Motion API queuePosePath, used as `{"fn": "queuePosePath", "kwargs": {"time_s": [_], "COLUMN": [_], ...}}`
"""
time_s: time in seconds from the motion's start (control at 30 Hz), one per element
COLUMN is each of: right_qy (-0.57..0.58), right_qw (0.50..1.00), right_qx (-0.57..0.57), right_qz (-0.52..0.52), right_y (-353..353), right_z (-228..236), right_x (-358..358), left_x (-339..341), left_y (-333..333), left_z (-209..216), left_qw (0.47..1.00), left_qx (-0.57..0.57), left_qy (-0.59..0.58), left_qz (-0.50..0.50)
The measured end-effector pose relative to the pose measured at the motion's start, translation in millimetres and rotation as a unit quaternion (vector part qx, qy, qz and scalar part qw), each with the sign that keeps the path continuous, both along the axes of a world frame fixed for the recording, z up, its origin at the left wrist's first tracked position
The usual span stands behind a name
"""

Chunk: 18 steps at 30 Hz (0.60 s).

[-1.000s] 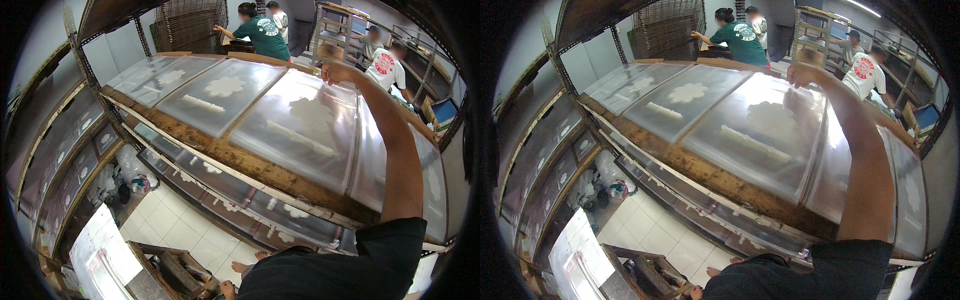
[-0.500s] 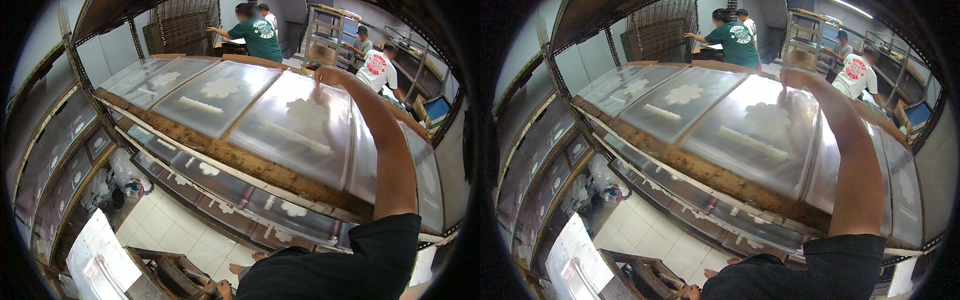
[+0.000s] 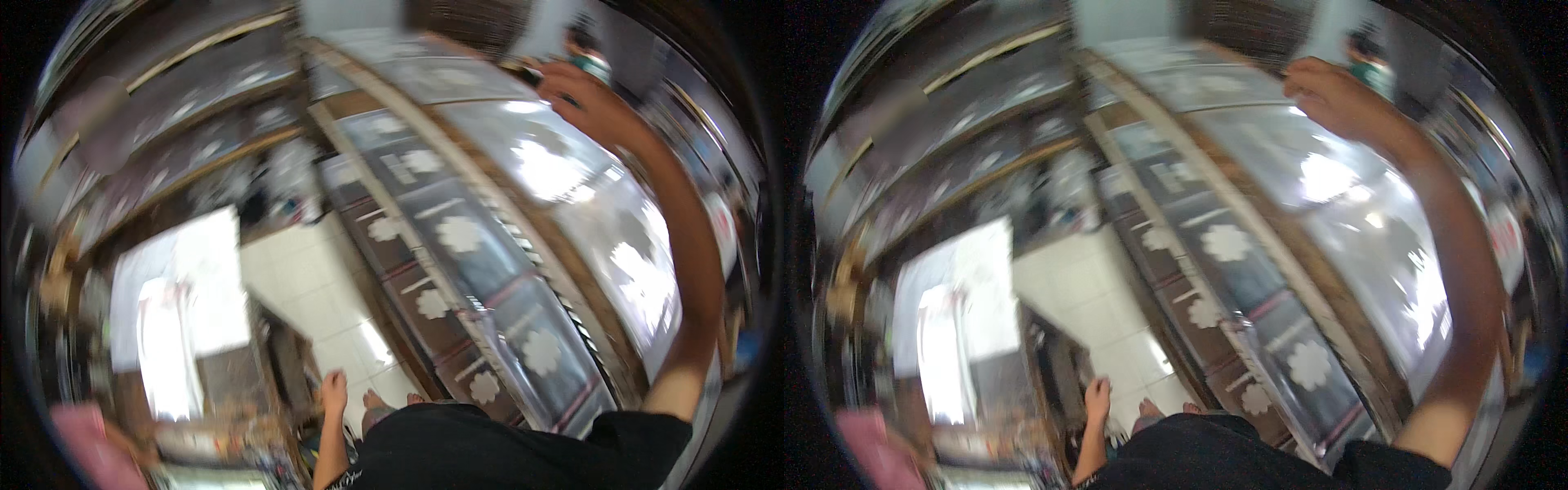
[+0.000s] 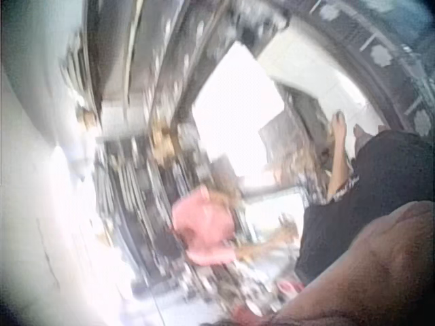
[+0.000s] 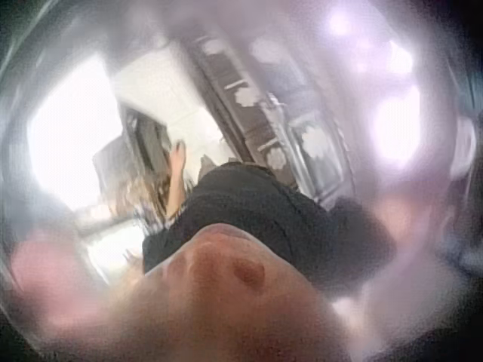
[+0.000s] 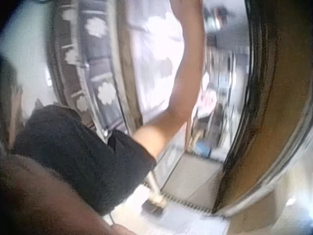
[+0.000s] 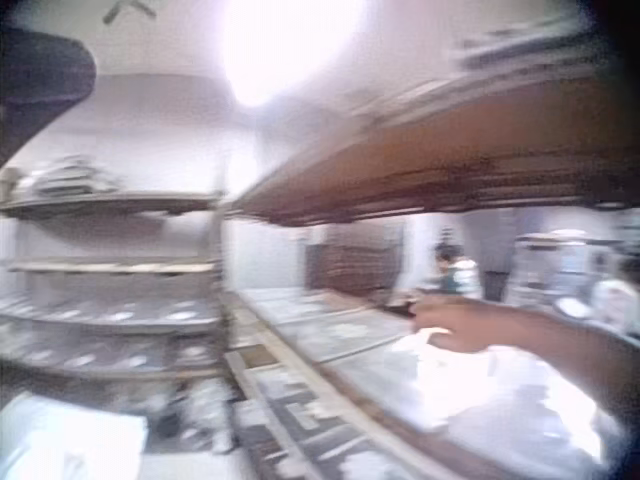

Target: The person repeatedly picks up white flower-shaped cutouts from a table and places them onto clear plastic sheets on a nearby rack. The person handles the cutouts one at a time and arranges them on the plastic sheets.

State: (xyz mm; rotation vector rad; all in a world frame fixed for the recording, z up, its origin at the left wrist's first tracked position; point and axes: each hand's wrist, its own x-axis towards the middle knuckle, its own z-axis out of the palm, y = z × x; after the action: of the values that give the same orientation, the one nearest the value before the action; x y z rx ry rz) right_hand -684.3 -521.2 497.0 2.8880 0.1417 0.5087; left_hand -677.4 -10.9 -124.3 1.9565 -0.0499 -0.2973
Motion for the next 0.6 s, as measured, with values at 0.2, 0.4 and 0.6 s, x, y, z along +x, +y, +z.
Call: {"fn": "queuePosePath", "kwargs": {"time_s": [0.2,0.4,0.6], "right_qy": [0.141,0.184,0.357], "right_qw": [0.955,0.848,0.687], "right_qx": [0.010,-0.001,0.474], "right_qz": [0.259,0.497,0.420], "right_y": [241.2,375.6,384.4], "right_z": [-28.9,-110.8,-252.1], "right_x": [84.7,158.5,209.4], "left_x": [30.1,18.9,25.9], "left_y": [-9.4,40.2,85.8], "left_z": [91.3,132.0,151.6], "left_qw": [0.995,0.983,0.934], "left_qx": [-0.078,0.005,0.135], "left_qy": [-0.059,-0.129,-0.227], "left_qz": [0.034,0.130,0.242]}}
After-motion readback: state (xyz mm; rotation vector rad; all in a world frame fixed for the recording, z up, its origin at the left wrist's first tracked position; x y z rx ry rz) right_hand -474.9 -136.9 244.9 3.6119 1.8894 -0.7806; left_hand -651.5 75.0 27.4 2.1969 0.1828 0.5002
